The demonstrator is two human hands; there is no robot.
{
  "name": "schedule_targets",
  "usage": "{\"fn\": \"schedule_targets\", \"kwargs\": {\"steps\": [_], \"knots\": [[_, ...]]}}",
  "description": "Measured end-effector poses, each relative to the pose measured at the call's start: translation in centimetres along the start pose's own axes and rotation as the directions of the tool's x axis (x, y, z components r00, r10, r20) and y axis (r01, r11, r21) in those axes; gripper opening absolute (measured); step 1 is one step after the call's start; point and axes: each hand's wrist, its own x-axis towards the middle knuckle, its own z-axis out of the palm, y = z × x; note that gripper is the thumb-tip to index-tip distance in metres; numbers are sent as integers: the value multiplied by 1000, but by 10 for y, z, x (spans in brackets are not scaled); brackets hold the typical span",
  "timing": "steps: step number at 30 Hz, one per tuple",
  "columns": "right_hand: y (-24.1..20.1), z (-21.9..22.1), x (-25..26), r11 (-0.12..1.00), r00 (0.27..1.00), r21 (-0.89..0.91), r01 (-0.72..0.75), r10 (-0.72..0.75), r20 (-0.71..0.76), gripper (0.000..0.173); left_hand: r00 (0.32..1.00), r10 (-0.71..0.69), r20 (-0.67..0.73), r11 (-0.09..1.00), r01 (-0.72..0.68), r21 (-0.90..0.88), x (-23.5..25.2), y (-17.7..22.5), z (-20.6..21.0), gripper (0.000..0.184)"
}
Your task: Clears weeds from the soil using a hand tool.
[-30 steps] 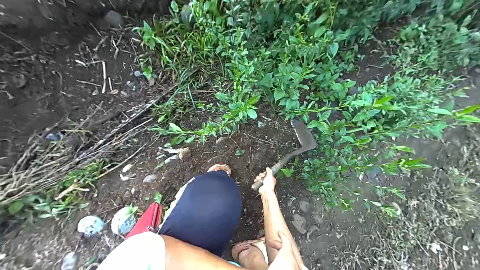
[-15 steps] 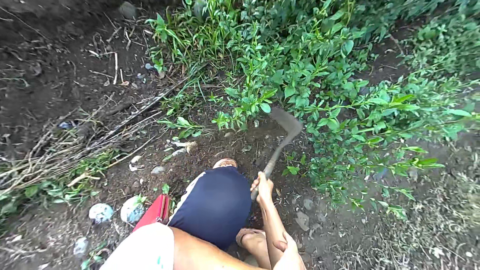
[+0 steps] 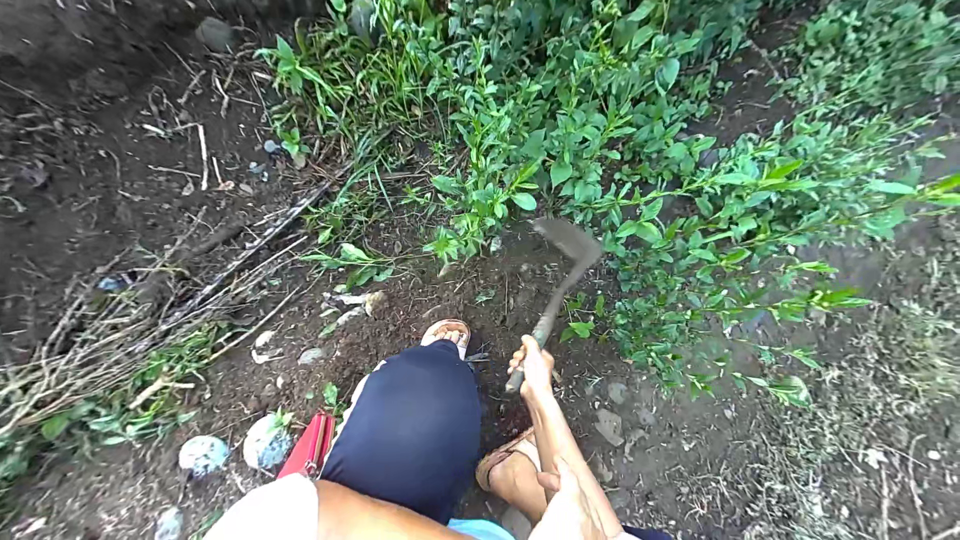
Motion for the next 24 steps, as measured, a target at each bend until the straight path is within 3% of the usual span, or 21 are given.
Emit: {"fn": "schedule_targets", "kwargs": {"steps": [3, 5, 7, 9, 11, 14, 17, 21, 23, 24], "knots": [[-34, 8, 12, 968, 982, 192, 159, -135, -136, 27, 999, -35, -2, 998, 35, -44, 0, -6, -4, 30], [-25, 21, 14, 964, 980, 211, 162, -132, -150, 28, 998, -55, -10, 998, 55, -39, 2, -9, -7, 31], [17, 32, 7, 995, 998, 71, 64, -63, -22, 32, 995, -85, 60, 996, 83, 39, 7, -10, -12, 35], [59, 36, -8, 974, 978, -185, -130, 157, 136, 33, 993, -89, 77, 996, 87, 34, 10, -9, -11, 37], [64, 36, -14, 935, 948, -279, -220, 272, 165, 29, 996, -77, 47, 997, 76, 23, 11, -8, -9, 36], [39, 18, -3, 965, 968, -197, -173, 204, 148, 29, 996, -80, 33, 993, 76, 88, 7, -6, -5, 37], [2, -2, 4, 1000, 999, 7, -25, 24, 46, 28, 1000, 4, -7, 1000, -4, -20, 2, -6, -4, 29], [-25, 11, 18, 951, 988, 278, 133, -105, -110, 29, 999, 16, 30, 1000, -17, 12, 0, -3, -4, 32], [2, 29, 20, 972, 995, 217, 94, -86, -43, 33, 999, -23, 23, 998, 21, 51, 2, -1, -4, 33], [26, 35, 16, 995, 998, 95, 37, -41, 42, 35, 999, -38, 38, 998, 36, 49, 4, 0, -4, 33]]}}
